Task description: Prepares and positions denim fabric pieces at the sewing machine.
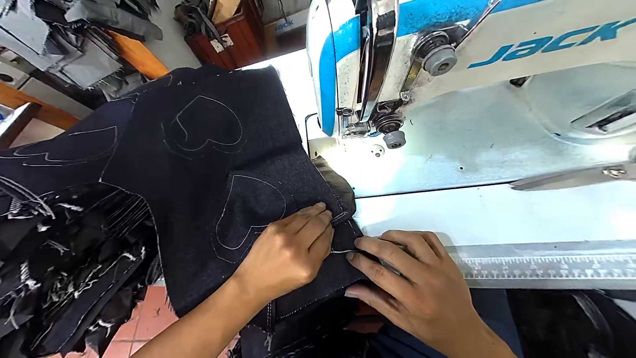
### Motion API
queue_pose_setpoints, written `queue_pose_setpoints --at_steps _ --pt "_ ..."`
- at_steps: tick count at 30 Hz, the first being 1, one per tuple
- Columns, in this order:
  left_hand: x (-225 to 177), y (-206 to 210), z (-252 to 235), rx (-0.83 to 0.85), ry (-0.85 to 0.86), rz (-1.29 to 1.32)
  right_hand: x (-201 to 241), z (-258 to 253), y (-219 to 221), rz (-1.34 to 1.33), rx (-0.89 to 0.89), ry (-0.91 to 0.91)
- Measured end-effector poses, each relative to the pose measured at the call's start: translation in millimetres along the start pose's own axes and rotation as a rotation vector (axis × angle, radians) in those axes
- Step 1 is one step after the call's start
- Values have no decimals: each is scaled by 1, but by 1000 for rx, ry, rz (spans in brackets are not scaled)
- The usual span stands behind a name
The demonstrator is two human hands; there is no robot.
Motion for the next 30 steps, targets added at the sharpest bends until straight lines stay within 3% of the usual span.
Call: queue_pose_setpoints --at_steps 6,9,12,15,17,22,30 --pt "-5 -2 -2 31 25 -64 -1 -8 -5 -42 52 16" --pt "-6 -4 -3 99 -35 22 0 -16 -12 -59 212 56" --pt "15 -11 -3 210 -191 193 1 -22 -12 -39 291 76" --pt "49 -2 -6 225 -404 160 -2 -28 -13 -42 303 76" --pt "49 13 -8 216 -464 190 -2 -29 -19 -33 341 85" --pt "25 28 -25 234 -423 120 -14 -12 -45 -102 387 152" --pt "67 32 -56 332 -236 153 -6 -31 -30 -29 373 210"
Point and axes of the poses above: each hand's wrist, its own z-axis away from the middle knuckle, its own y-axis out of the palm, x = y × z, the point moved 1 cm from there along -z, towards the middle knuckle, and after that the axes turned 14 degrees about -y, right-handed, at the moved point
